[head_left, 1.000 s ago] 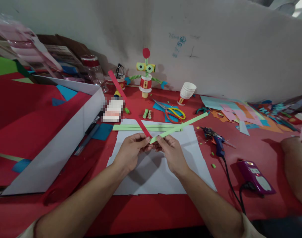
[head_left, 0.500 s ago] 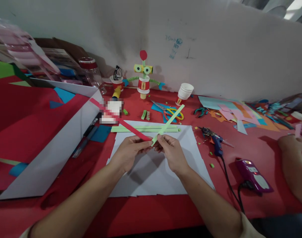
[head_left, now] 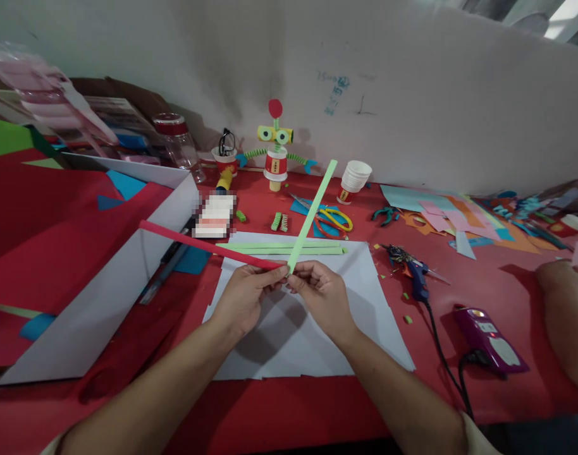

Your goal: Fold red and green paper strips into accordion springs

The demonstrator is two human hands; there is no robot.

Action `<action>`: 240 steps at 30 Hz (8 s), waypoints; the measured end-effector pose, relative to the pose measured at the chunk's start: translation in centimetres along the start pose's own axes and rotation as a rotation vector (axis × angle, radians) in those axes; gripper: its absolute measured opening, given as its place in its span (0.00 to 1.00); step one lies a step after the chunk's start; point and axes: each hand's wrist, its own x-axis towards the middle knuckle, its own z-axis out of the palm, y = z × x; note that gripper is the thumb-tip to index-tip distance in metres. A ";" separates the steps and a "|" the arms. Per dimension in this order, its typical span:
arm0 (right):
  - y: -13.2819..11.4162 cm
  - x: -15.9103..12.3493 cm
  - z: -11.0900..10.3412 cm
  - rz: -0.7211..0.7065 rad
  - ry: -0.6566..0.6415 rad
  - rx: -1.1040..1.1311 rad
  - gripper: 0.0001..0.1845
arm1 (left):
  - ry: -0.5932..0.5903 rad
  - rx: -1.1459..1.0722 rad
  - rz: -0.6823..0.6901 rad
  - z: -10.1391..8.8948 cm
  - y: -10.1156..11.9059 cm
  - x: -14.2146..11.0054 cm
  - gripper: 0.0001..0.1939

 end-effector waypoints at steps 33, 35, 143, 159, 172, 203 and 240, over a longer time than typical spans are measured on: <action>0.3 0.9 -0.9 0.333 -0.079 0.257 0.07 | -0.166 0.292 0.085 -0.7 1.8 0.4 0.19; 0.2 0.9 -0.8 0.341 -0.088 0.247 0.07 | -0.153 0.286 0.069 -0.8 1.8 0.5 0.19; 0.7 1.0 -0.6 0.239 -0.011 0.208 0.12 | -0.125 0.289 -0.063 -0.8 -0.6 0.7 0.10; -0.2 0.9 -0.6 0.254 -0.017 0.220 0.09 | -0.055 0.249 0.130 0.1 -0.6 0.3 0.08; 0.0 1.3 -0.9 0.379 0.028 0.213 0.15 | -0.149 0.133 0.081 -0.3 -0.5 0.5 0.05; 0.3 0.4 -0.8 0.044 -0.014 -0.146 0.09 | -0.004 -0.063 0.126 1.1 -1.3 -0.4 0.07; -0.2 0.7 -0.9 0.081 -0.043 0.049 0.11 | -0.087 -0.122 0.038 0.9 -0.5 -0.3 0.06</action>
